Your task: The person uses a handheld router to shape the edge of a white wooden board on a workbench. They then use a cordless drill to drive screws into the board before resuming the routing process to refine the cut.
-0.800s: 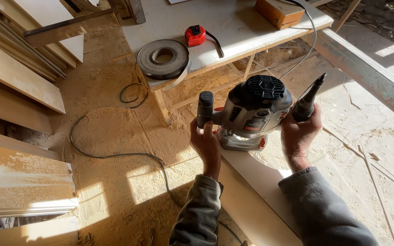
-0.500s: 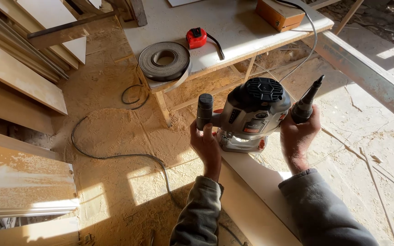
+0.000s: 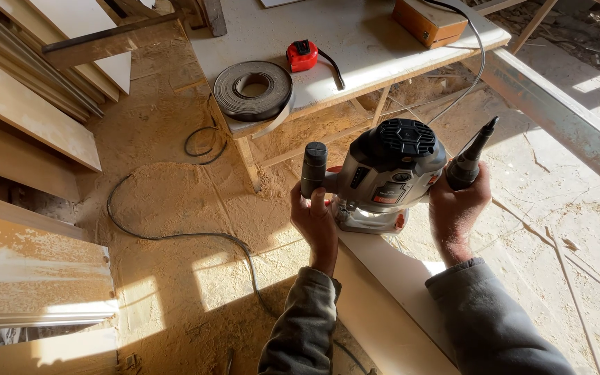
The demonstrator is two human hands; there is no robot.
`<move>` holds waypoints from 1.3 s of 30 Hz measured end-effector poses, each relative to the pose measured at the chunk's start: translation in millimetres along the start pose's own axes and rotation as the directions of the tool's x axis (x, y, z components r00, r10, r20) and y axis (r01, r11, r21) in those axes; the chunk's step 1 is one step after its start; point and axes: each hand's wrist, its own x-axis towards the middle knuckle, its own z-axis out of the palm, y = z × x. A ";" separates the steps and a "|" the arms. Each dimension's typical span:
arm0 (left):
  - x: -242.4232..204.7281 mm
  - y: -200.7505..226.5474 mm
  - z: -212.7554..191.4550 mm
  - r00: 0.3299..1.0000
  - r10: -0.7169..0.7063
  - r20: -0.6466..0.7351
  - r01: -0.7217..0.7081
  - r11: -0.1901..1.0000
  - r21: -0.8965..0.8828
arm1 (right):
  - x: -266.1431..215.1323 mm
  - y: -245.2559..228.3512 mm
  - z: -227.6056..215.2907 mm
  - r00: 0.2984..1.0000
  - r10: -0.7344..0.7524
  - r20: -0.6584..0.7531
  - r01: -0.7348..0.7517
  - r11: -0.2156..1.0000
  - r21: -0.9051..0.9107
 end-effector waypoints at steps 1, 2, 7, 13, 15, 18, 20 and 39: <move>-0.4 -0.1 -0.4 1.000 0.000 0.000 0.000 1.000 0.000 | -0.2 -0.1 -0.2 1.000 0.000 0.000 0.000 1.000 0.000; -0.7 -0.1 -0.9 1.000 0.018 -0.003 -0.018 1.000 0.004 | -0.3 -0.1 -0.3 1.000 -0.001 -0.003 0.001 1.000 -0.006; -0.9 -2.2 -1.2 0.999 0.049 -0.010 -0.048 0.999 0.021 | -2.0 -0.2 -1.3 1.000 0.009 -0.007 -0.009 1.000 0.002; -1.3 -1.4 -2.1 1.000 0.030 -0.010 -0.029 0.999 0.017 | -2.9 -5.1 -2.0 1.000 0.003 -0.014 -0.003 1.000 -0.002; -1.0 -1.6 -2.8 0.999 0.046 0.002 -0.046 0.999 0.003 | -3.6 -6.6 -2.8 1.000 0.010 -0.018 -0.011 1.000 -0.028; -2.6 0.1 -2.8 1.000 0.010 0.018 -0.009 0.999 -0.038 | -4.5 -6.3 -4.2 1.000 0.017 -0.014 -0.018 0.999 -0.033; -2.9 -0.9 -3.9 0.999 0.037 0.017 -0.037 0.999 -0.035 | -6.2 -3.7 -4.5 1.000 0.017 -0.008 -0.017 1.000 -0.013; -11.5 -4.0 -3.4 1.000 -0.009 0.030 0.015 0.977 -0.212 | -12.8 -11.8 -14.2 1.000 0.003 -0.010 -0.004 1.000 -0.029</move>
